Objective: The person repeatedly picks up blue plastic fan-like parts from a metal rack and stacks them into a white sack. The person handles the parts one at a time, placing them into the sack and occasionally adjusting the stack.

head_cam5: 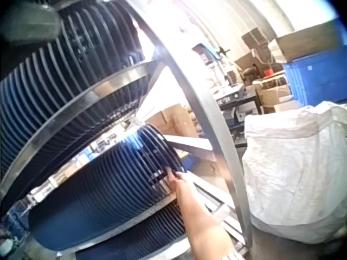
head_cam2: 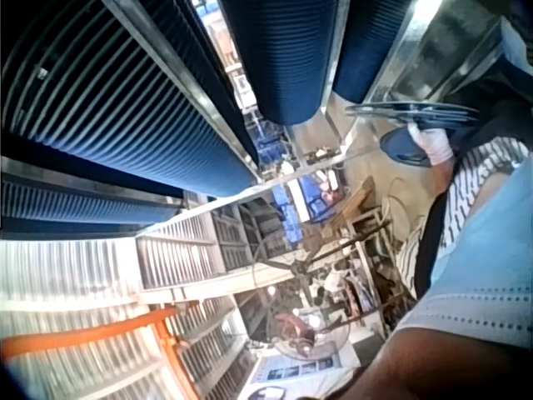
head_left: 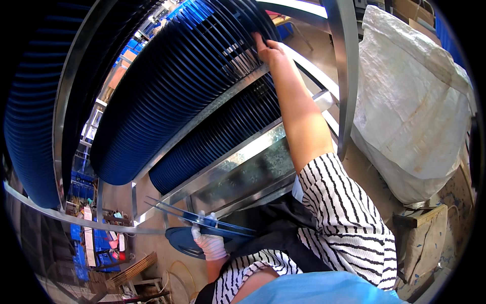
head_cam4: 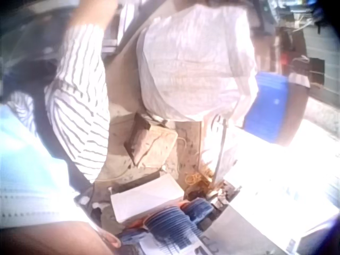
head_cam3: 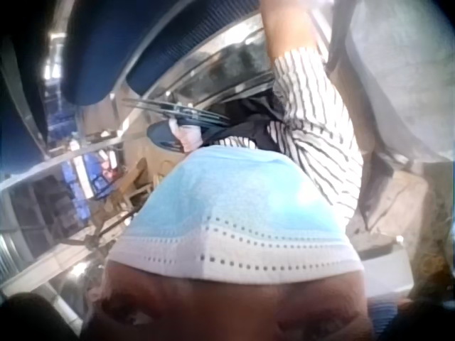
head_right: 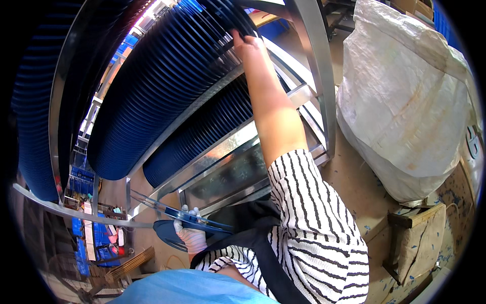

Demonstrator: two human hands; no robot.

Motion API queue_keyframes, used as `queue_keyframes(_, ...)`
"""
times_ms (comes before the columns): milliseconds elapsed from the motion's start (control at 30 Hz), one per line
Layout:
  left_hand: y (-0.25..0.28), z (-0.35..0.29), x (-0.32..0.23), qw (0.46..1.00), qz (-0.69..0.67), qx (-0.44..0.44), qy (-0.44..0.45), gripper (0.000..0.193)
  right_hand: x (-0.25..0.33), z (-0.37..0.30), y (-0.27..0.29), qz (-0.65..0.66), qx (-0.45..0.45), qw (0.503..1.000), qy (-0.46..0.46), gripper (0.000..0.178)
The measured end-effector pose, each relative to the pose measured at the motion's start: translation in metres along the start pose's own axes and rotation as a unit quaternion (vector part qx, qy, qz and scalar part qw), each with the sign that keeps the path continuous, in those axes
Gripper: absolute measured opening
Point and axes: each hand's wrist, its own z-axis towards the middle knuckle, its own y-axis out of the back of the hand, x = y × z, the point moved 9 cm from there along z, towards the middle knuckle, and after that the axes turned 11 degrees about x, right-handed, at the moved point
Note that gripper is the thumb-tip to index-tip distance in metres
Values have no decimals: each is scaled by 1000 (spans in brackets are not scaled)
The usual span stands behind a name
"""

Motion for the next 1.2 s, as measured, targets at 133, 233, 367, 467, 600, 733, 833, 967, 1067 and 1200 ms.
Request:
queue_keyframes(133,-5,-3,1,997,-50,42,29,39,-3,-14,-4,-41,17,999,-3,28)
queue_keyframes(233,-8,-1,-1,998,-60,23,7,36,-11,-56,-11,-89,45,995,3,29)
queue_keyframes(367,-11,-3,0,995,-89,42,7,38,-20,-126,15,-146,103,980,-85,30)
queue_keyframes(467,2,3,2,994,-78,77,5,43,-16,-191,30,-223,116,964,-88,29)
queue_keyframes(600,8,3,4,991,-81,102,12,48,0,-258,52,-280,139,942,-118,27)
queue_keyframes(733,-7,-5,-4,979,-111,168,20,48,6,-305,48,-421,170,891,-31,24)
queue_keyframes(833,-13,-7,-9,971,-124,206,2,48,6,-330,42,-564,206,800,1,25)
queue_keyframes(967,-6,-8,-9,973,-124,193,4,49,45,-344,35,-659,221,706,134,36)
queue_keyframes(1067,0,-9,-9,971,-140,192,9,51,69,-358,5,-692,284,622,232,39)
queue_keyframes(1200,-11,-13,-16,965,-127,231,-2,51,75,-394,-41,-768,307,389,406,32)
